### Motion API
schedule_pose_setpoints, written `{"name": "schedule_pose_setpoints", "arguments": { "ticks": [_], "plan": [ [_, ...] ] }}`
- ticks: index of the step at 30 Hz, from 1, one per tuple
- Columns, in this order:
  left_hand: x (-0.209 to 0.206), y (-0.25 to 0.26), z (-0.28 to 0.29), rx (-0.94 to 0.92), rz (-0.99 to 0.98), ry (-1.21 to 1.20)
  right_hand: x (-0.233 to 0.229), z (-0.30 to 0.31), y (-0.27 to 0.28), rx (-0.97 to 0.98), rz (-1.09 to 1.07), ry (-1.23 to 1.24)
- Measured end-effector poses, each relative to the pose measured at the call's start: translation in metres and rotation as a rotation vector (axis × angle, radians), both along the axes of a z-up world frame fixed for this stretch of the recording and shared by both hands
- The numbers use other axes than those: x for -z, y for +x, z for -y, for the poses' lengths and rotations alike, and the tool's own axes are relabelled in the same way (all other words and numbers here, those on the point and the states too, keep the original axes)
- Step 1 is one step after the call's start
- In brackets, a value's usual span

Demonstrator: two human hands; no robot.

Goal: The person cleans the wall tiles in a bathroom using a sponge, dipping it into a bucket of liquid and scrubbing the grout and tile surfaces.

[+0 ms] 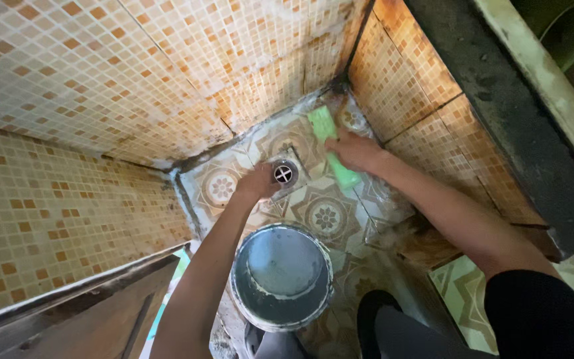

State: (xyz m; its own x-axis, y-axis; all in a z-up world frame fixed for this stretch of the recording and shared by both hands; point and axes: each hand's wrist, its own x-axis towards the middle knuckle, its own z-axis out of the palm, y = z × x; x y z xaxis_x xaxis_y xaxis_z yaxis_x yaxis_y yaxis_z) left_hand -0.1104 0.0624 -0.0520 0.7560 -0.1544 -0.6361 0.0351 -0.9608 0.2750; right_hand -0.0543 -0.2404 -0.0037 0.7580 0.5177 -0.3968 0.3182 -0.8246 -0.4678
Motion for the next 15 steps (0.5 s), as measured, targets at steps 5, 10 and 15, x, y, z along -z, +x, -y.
{"name": "schedule_pose_setpoints", "arguments": {
  "ticks": [5,10,15],
  "plan": [
    [0.004,0.003,0.002,0.143,0.066,0.211,0.025,-0.017,-0.009,0.260,0.218,0.052],
    [0.024,0.009,-0.009,0.223,0.139,0.230,0.072,-0.026,-0.002,0.261,0.207,0.088],
    [0.018,0.017,-0.008,0.198,0.110,0.226,0.040,-0.011,0.060,0.342,0.145,-0.324]
  ]
}}
